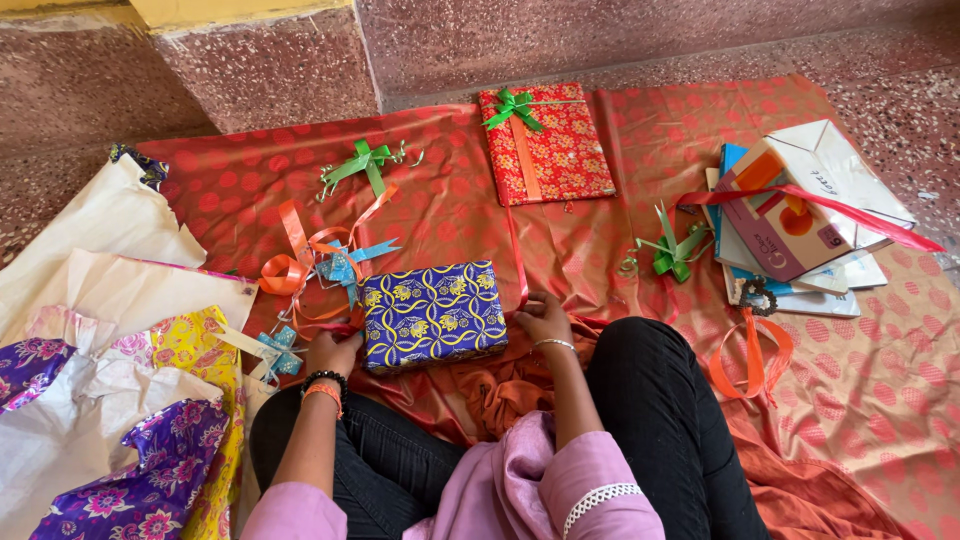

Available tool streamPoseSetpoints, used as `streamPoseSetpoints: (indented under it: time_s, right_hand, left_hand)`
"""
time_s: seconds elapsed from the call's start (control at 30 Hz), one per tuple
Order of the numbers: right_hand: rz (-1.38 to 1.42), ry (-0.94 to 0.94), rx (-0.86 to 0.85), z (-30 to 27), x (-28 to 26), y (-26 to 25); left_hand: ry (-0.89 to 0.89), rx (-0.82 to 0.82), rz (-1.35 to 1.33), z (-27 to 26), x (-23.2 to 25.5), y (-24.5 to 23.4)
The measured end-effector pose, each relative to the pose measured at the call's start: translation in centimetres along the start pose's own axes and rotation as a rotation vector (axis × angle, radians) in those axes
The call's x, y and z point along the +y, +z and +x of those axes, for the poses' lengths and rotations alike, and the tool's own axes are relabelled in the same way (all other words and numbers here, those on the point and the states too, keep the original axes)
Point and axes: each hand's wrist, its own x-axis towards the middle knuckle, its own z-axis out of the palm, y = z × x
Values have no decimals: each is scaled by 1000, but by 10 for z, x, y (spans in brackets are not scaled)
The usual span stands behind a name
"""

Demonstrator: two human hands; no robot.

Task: The person sits on a patterned floor covering and wraps a small rectangular gift box with blue and gold patterned paper. They secure the package with a red ribbon, tie a bow, and adjust the loops and tails to finish the presentation.

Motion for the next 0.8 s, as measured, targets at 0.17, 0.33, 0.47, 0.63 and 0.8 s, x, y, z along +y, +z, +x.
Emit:
streamPoseSetpoints:
  time_s: [0.17,0.33,0.47,0.63,0.8]
  right_hand:
    - [-368,-26,180,-20,-20,18]
    - [-415,20,238,-21,-18,17]
    - [-279,-23,240,-11,2,13]
    - [-86,53,267,-8,9,11]
    - [124,106,257,-10,6,12]
  left_hand:
    - [-57,-4,264,24,-24,11]
    - [-32,17,221,31,-37,15]
    - [-121,4,140,25,-30,11]
    - [-77,18,175,19,-21,9]
    - [-100,0,202,18,-20,9]
